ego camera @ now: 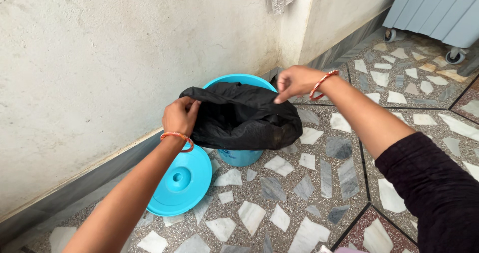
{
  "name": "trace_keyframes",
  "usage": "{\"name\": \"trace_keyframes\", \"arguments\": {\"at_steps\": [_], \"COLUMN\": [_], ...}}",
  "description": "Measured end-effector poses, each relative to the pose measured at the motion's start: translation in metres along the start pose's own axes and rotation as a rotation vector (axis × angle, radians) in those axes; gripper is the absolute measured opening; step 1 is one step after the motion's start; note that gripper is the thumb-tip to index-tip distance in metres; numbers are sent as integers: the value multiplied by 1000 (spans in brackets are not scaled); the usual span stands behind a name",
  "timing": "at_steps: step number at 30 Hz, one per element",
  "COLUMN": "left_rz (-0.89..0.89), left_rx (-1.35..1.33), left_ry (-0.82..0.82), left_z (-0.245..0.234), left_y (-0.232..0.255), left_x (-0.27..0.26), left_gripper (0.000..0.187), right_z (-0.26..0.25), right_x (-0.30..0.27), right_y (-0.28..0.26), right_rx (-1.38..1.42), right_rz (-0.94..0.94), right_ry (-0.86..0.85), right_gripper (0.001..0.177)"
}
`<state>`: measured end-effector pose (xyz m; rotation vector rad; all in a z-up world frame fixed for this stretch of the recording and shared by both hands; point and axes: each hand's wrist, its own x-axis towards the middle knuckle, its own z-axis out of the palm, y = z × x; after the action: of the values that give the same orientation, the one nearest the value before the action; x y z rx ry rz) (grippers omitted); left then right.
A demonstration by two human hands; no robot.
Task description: The person opens a black plastic bag and stretches its opening around the rim of a blue trash bin, then presses the bag down into the bin and places a lid on top.
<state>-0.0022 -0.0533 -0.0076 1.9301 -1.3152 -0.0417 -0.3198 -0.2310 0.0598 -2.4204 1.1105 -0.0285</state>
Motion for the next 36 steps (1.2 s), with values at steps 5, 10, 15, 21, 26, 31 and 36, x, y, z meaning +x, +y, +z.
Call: {"name": "trace_keyframes", "arguments": {"at_steps": [5, 10, 15, 21, 26, 31, 36], "left_rz": [162, 667, 858, 519, -369, -563, -247], "left_rx": [21, 465, 622, 599, -299, -606, -415], "left_ry": [81, 4, 31, -40, -192, -266, -207], "left_z": [-1, -17, -8, 22, 55, 54, 59], "left_y": [8, -23, -49, -58, -80, -88, -95], "left_x": [5, 19, 20, 29, 59, 76, 88], "left_gripper": [19, 25, 64, 61, 32, 28, 33], "right_z": [20, 30, 22, 37, 39, 54, 64], "right_x": [-6, -1, 14, 40, 68, 112, 136], "right_y": [-40, -31, 3, 10, 17, 48, 69], "right_rx": [-137, -380, -327, -258, -27, 409, 609], "right_rz": [-217, -137, -266, -161, -106, -131, -69], "right_ry": [137, 258, 581, 537, 482, 383, 335], "right_gripper": [42, 16, 45, 65, 56, 43, 36]}}
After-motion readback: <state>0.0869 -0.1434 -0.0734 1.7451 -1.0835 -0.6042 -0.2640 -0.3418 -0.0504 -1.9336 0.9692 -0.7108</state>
